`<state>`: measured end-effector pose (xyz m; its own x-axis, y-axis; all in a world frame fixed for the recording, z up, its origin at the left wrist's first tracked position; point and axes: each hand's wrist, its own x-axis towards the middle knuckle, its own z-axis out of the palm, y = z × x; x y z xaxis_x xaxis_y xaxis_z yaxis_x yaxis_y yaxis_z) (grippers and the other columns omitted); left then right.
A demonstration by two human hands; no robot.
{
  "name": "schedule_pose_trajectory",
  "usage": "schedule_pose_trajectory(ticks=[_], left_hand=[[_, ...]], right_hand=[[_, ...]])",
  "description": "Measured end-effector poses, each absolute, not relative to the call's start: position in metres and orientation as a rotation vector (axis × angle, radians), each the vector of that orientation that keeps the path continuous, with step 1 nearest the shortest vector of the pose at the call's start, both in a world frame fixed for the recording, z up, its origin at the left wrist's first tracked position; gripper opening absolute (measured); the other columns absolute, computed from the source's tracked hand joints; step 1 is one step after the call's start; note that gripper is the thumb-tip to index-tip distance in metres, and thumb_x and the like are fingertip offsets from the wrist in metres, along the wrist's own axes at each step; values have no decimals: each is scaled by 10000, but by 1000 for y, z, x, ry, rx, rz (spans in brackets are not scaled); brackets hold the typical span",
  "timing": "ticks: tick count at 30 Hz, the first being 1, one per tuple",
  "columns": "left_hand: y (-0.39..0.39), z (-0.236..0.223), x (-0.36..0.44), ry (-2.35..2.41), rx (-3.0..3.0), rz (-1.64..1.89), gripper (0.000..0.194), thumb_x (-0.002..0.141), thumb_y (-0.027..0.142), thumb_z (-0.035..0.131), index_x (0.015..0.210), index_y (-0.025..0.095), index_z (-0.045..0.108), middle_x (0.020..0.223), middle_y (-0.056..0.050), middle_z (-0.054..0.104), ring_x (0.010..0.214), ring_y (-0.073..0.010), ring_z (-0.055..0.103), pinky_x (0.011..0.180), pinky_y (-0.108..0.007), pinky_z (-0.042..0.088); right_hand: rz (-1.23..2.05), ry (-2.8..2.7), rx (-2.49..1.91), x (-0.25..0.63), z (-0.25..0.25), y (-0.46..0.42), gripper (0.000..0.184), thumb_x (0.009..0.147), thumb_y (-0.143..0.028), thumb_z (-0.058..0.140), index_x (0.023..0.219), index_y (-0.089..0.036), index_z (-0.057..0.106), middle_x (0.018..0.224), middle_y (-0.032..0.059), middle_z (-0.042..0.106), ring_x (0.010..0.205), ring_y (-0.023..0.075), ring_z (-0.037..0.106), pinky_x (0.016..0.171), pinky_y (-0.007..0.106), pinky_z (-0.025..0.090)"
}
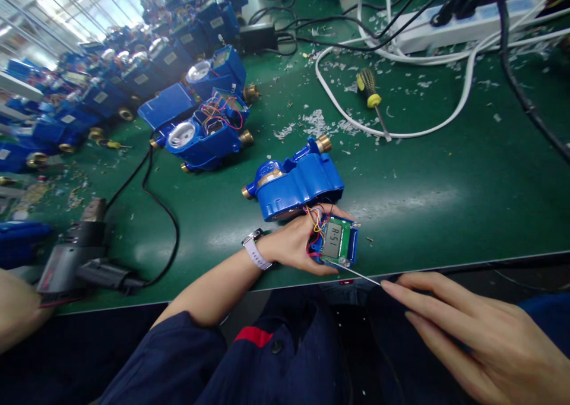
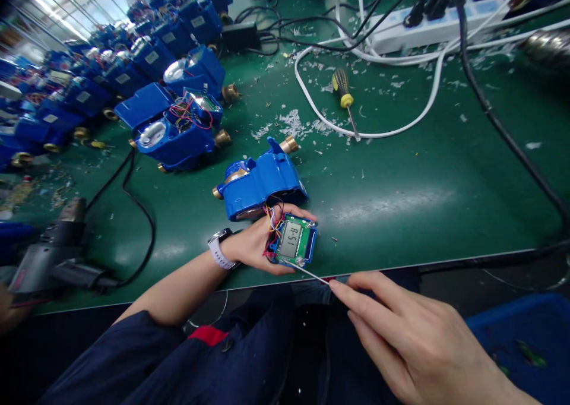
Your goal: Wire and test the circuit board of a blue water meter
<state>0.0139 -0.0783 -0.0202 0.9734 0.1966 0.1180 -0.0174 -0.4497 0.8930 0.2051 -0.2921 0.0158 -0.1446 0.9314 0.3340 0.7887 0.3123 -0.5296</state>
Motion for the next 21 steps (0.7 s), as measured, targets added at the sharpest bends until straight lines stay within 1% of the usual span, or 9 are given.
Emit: schedule_pose_trajectory(ticks=[2,4,8,10,12,14,16,18,21], left_hand=[[-78,-19,14,144,2036,225,758,668,415,773,1309,158,462,1225,-155,571,1145,-312,588,1012,-429,481],[-78,-19,13,146,2031,215,783,647,422,792,1308,158,467,1222,-154,567,1138,-312,589,1013,-421,480],[-79,-21,12,145,1994,196,851,628,430,833,1331,164,434,1251,-169,551,1165,-318,580,1036,-423,464],[-79,-20,11,129,1990,198,865,633,436,836,1342,163,425,1263,-173,555,1194,-326,565,1065,-436,438],[-79,-18,11,110,2000,186,838,637,437,837,1332,172,452,1296,-169,551,1246,-339,531,1111,-453,389],[-80,-15,11,109,1991,160,808,634,438,842,1314,183,488,1331,-161,538,1288,-345,499,1140,-457,356],[-81,-12,11,128,1949,128,801,641,438,839,1316,181,493,1344,-163,528,1292,-342,500,1134,-452,369],[-81,-10,11,139,1904,105,815,650,434,833,1331,173,469,1345,-173,524,1279,-339,515,1118,-453,392],[-82,-10,12,133,1878,106,813,657,415,827,1332,174,443,1347,-183,517,1276,-340,520,1117,-464,396]], right_hand=[[264,-1985,-1513,206,18,-293,336,954,-211,488,1239,-240,663,1054,67,728,769,189,730,583,254,602],[225,-1996,-1501,207,19,-294,354,947,-198,486,1243,-249,673,991,61,739,751,197,728,543,263,590],[237,-1989,-1503,207,18,-296,389,943,-158,446,1234,-251,688,921,69,730,665,180,718,417,230,536],[267,-1999,-1514,206,16,-298,402,952,-152,422,1247,-230,684,928,78,721,610,163,708,391,213,518],[273,-2032,-1510,206,14,-301,407,957,-153,413,1261,-216,677,938,81,721,598,156,708,401,204,519],[238,-2065,-1497,205,13,-303,439,958,-155,418,1343,-218,618,965,78,730,652,170,722,456,214,548],[224,-2087,-1483,205,13,-306,516,953,-159,437,1462,-227,489,997,71,737,729,192,732,515,234,571],[250,-2094,-1478,204,13,-308,590,947,-153,440,1528,-230,372,991,64,736,740,197,729,533,242,572],[332,-2109,-1491,201,13,-312,583,956,-131,398,1531,-223,367,954,61,718,664,158,709,478,207,531]])
